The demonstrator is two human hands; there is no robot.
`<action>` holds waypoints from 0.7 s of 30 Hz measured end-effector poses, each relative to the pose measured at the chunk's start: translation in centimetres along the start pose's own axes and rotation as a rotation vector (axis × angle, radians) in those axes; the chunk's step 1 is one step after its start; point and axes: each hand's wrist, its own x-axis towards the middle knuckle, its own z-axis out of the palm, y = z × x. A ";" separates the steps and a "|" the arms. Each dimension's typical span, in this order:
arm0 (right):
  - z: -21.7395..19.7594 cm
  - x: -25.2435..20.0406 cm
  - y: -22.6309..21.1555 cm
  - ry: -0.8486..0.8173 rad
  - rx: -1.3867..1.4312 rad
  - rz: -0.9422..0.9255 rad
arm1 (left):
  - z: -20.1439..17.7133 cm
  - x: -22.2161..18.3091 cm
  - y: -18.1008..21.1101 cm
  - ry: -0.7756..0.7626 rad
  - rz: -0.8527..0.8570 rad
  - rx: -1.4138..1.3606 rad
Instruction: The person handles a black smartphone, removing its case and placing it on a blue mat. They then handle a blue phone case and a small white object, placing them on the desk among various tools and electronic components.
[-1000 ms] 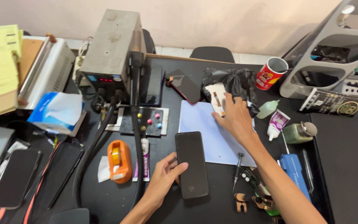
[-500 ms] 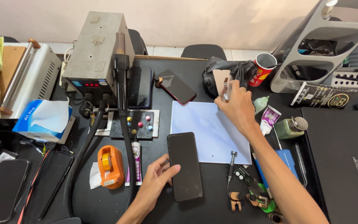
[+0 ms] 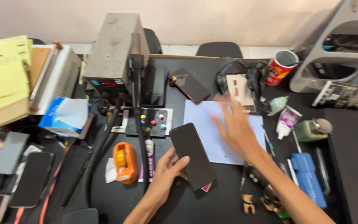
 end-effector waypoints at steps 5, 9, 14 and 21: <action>-2.8 -3.2 -5.9 -0.430 0.509 0.115 | 0.3 0.9 -0.2 0.011 0.048 0.003; -2.9 -3.0 -7.8 -0.489 0.389 0.185 | 0.8 1.7 -0.4 0.016 0.130 0.012; -1.2 -1.6 -7.0 -0.301 0.401 0.137 | 0.3 3.0 0.0 -0.048 0.165 0.008; 2.3 6.9 -1.1 -0.198 0.191 0.241 | -1.6 3.1 -0.5 -0.059 0.170 0.192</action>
